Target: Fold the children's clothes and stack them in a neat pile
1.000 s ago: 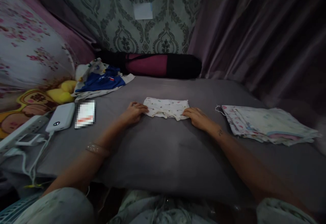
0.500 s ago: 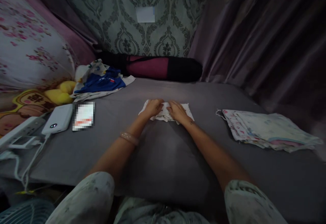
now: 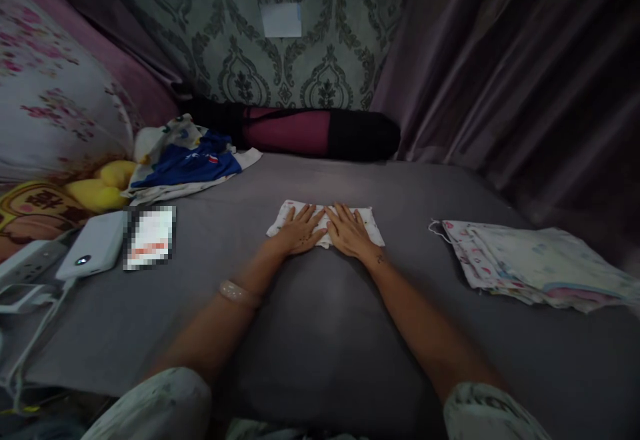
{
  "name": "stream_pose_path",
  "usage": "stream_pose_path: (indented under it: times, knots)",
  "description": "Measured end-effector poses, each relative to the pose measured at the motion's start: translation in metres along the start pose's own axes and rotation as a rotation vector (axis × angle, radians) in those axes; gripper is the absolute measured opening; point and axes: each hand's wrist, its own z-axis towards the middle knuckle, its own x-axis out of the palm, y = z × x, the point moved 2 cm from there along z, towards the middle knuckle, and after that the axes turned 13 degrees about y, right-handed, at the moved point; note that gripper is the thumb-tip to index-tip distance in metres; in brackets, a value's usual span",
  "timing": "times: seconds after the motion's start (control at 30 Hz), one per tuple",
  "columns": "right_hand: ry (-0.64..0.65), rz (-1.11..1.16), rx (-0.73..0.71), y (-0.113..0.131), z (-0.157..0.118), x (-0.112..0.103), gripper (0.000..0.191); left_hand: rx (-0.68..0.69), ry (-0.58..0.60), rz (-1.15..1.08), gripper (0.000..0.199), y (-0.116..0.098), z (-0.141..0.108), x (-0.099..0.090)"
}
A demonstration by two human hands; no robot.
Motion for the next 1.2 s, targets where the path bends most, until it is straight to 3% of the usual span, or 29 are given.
stream_pose_path:
  times: [0.2,0.67,0.77,0.93,1.2]
  knots:
    - [-0.001,0.0,0.049,0.001,0.001,0.003,0.054,0.002,0.019,-0.038,0.073,0.009,-0.001,0.002]
    - [-0.099,0.012,0.32,-0.012,-0.002,0.008,0.063,-0.204,-0.072,-0.008,0.101,0.008,-0.004,0.0]
    - [-0.086,-0.005,0.315,-0.024,-0.004,0.008,0.062,-0.204,-0.095,-0.022,0.097,0.01,-0.003,0.001]
    - [-0.084,-0.047,0.282,-0.038,-0.006,0.008,0.058,-0.203,-0.151,-0.032,0.072,0.02,-0.002,0.001]
    - [-0.066,-0.025,0.276,-0.039,-0.005,0.008,0.058,-0.241,-0.069,-0.031,0.067,0.023,-0.003,0.001]
